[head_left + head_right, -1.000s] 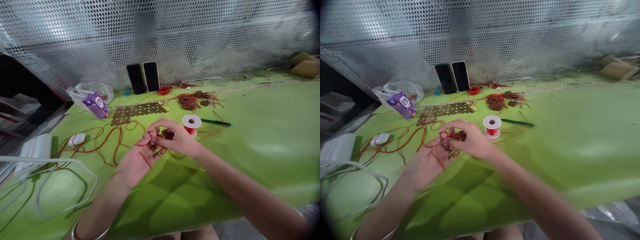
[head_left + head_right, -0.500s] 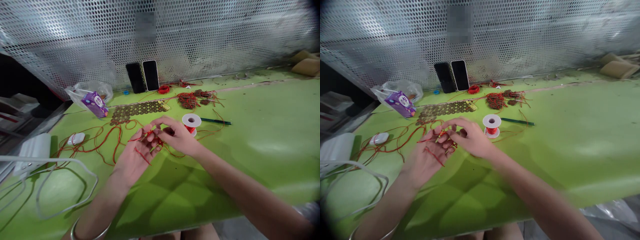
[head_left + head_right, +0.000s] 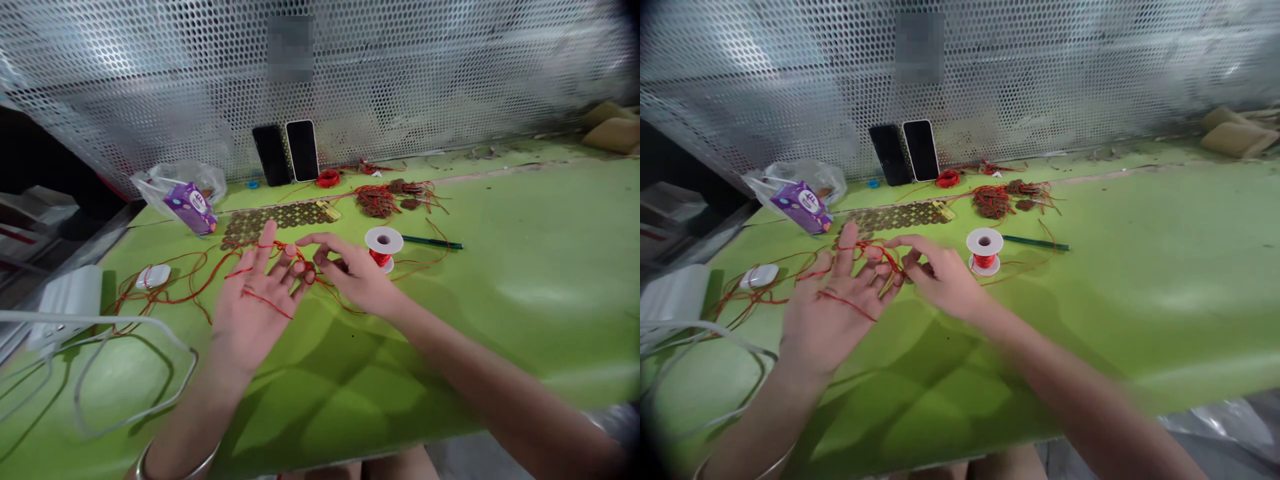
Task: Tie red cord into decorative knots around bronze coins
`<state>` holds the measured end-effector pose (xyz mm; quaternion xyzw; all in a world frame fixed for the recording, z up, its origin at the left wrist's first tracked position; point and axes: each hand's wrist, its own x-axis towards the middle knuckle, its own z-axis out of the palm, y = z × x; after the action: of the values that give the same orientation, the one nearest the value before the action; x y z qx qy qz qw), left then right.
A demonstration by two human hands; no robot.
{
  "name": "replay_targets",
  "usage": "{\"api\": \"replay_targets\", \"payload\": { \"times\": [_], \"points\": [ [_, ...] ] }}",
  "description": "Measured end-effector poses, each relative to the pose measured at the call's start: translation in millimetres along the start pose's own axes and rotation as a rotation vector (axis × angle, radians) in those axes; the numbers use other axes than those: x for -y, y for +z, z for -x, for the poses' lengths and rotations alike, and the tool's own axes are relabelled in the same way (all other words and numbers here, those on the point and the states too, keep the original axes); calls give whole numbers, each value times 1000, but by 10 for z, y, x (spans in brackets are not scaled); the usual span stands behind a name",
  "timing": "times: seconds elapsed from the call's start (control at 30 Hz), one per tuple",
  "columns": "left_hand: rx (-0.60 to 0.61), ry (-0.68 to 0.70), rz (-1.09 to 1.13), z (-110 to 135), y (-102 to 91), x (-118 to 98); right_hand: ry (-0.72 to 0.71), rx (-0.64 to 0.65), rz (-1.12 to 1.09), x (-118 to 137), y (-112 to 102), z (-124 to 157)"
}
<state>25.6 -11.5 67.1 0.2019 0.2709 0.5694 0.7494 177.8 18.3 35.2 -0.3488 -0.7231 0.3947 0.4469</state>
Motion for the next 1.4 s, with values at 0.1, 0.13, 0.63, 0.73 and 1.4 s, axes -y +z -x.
{"api": "replay_targets", "payload": {
  "times": [0.1, 0.13, 0.63, 0.73, 1.4],
  "points": [
    [23, 64, -18, 8, 6, -35, 19, -8, -22, 7, -2, 8],
    [29, 79, -30, 11, 10, -40, 23, -6, -26, 10, -5, 11],
    [10, 318, -233, 51, 17, 23, 70, -27, 14, -27, 66, 54],
    [46, 308, -243, 49, 11, 58, 93, -9, -102, -72, 114, 51],
    [293, 348, -594, 0, -88, 155, 189, -11, -143, -14, -140, 16]
  ]
}}
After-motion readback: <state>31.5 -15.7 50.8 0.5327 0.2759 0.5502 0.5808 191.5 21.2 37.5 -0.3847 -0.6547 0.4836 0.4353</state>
